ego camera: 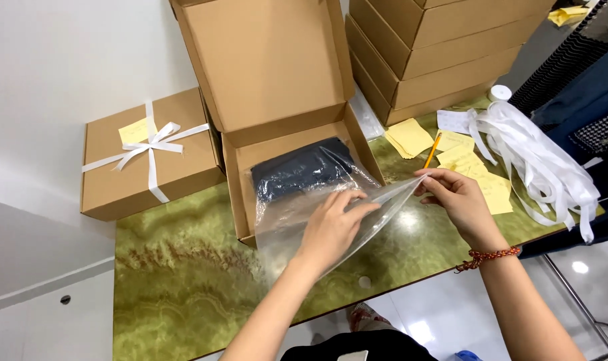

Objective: Packing garments into plastic bags and cardboard boxes, then decorating the boxes with ribbons and notes.

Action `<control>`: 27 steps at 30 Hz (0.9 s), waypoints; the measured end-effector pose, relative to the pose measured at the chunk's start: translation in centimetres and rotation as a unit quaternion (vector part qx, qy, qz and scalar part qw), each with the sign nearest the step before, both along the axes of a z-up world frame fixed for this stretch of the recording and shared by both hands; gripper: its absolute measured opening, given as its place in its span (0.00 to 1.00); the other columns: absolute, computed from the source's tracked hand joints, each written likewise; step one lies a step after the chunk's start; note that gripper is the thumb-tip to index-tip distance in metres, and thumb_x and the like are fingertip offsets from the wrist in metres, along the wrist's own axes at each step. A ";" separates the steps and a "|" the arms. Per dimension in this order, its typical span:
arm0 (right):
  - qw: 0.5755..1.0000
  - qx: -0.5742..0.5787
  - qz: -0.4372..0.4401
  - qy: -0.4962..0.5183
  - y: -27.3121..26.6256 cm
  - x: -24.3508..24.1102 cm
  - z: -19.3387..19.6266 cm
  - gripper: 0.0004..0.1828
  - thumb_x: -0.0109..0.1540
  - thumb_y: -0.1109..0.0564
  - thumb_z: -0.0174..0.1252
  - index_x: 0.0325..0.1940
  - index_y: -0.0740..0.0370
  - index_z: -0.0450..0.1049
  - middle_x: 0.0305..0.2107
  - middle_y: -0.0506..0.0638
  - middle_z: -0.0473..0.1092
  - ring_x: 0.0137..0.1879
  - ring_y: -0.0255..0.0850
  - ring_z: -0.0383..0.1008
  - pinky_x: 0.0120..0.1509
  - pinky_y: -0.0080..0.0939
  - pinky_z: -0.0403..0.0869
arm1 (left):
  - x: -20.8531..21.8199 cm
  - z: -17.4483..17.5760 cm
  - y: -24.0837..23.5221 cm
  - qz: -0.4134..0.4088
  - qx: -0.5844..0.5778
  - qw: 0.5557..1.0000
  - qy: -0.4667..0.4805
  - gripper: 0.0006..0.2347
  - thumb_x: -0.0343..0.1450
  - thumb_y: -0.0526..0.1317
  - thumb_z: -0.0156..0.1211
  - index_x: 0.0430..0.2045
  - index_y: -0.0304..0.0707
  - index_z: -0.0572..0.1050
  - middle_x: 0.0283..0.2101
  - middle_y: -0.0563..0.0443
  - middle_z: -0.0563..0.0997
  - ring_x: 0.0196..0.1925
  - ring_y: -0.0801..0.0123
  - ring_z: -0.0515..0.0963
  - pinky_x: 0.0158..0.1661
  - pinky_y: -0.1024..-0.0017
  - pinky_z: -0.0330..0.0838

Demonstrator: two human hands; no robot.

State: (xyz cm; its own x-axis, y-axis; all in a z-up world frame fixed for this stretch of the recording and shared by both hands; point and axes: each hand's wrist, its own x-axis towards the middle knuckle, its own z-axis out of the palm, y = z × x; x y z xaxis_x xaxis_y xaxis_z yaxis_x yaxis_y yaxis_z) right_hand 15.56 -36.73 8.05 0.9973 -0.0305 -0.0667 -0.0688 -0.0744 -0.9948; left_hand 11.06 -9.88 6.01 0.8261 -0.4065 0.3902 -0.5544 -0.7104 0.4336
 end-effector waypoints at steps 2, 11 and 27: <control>1.000 -0.003 -0.004 -0.004 0.5 -0.5 0.7 0.14 0.70 0.64 0.58 0.60 0.69 0.78 0.39 0.58 0.78 0.44 0.42 0.78 0.49 0.42 0.81 | -1.8 0.3 2.1 0.000 0.000 0.998 0.061 0.16 0.72 0.30 0.61 0.51 0.52 0.82 0.55 0.50 0.80 0.57 0.51 0.81 0.46 0.58 0.81; 0.938 -0.175 0.024 -0.299 5.4 -5.1 5.2 0.11 0.69 0.72 0.58 0.51 0.64 0.81 0.34 0.52 0.77 0.40 0.43 0.78 0.51 0.43 0.78 | -5.5 4.0 5.6 0.046 0.026 0.997 0.053 0.31 0.68 0.22 0.55 0.69 0.45 0.68 0.67 0.49 0.75 0.54 0.52 0.79 0.36 0.58 0.84; 0.701 -0.606 0.365 -0.086 15.1 -5.1 2.5 0.24 0.68 0.39 0.54 0.60 0.57 0.76 0.48 0.61 0.79 0.58 0.58 0.81 0.58 0.54 0.80 | -3.2 7.2 5.5 0.021 0.015 0.995 -0.098 0.39 0.67 0.19 0.54 0.77 0.45 0.58 0.80 0.56 0.62 0.50 0.59 0.75 0.44 0.71 0.83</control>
